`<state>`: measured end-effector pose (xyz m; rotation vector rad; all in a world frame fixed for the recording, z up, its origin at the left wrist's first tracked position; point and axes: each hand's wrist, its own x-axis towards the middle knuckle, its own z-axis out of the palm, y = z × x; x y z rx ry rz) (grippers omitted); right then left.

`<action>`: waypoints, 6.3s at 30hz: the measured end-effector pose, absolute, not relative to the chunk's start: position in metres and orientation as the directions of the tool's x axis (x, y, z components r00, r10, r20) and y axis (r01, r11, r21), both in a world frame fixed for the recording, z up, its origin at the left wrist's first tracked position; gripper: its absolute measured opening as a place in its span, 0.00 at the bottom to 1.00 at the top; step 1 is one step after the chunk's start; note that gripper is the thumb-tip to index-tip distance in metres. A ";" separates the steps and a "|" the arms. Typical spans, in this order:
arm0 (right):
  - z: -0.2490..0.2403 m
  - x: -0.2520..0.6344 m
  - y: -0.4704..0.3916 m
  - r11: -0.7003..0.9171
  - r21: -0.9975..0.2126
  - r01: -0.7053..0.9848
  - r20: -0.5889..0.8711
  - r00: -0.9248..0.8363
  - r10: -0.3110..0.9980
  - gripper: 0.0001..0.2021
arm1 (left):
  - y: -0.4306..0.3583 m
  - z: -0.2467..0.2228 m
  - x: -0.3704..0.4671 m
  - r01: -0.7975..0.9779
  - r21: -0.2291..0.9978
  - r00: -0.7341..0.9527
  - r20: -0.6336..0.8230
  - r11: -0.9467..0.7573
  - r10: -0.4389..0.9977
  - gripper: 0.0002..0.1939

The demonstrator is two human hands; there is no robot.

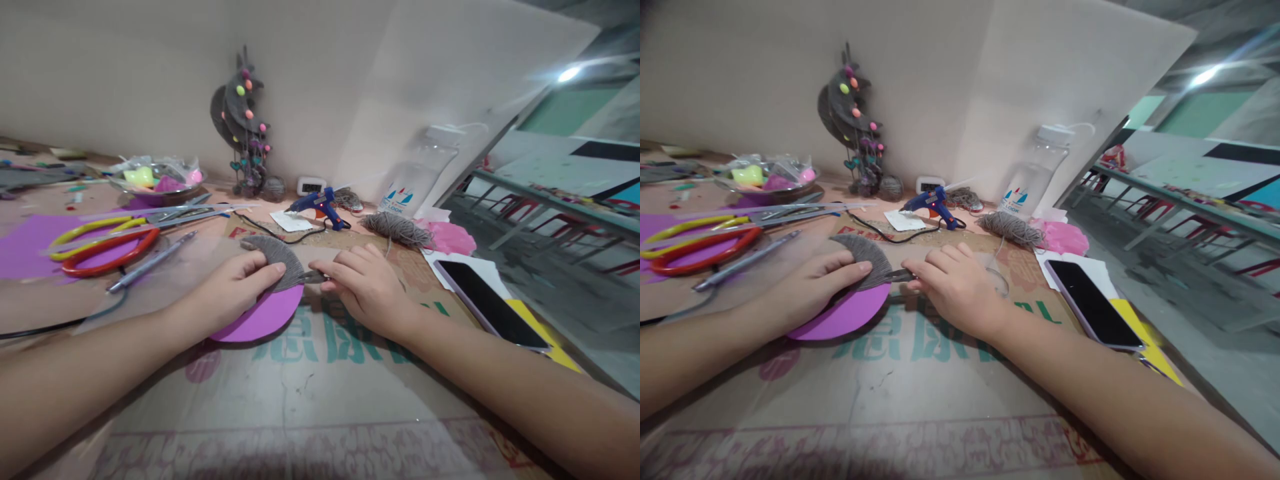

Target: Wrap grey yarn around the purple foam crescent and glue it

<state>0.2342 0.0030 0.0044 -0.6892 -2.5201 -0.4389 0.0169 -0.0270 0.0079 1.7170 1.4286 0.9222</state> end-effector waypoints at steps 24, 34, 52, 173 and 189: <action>0.007 0.233 -0.001 0.803 0.205 0.560 0.501 -0.765 0.405 0.15 | -0.028 0.011 0.018 0.458 0.880 0.141 0.070 -0.128 0.988 0.18; 0.007 0.233 0.000 0.805 0.203 0.558 0.498 -0.766 0.406 0.14 | -0.027 0.009 0.016 0.446 0.887 0.146 0.064 -0.123 0.987 0.18; 0.003 0.235 0.004 0.822 -0.018 0.570 0.538 -0.687 0.489 0.17 | -0.028 0.010 0.017 0.432 0.896 0.133 0.051 -0.104 0.990 0.18; 0.007 0.234 -0.002 0.867 -0.016 0.499 0.558 -0.715 0.422 0.15 | -0.024 0.006 0.014 0.317 0.947 0.100 -0.082 0.046 0.992 0.18; 0.003 0.229 0.002 0.795 0.065 0.603 0.447 -0.730 0.517 0.14 | -0.026 0.016 0.017 0.235 0.972 0.015 0.005 -0.008 1.000 0.19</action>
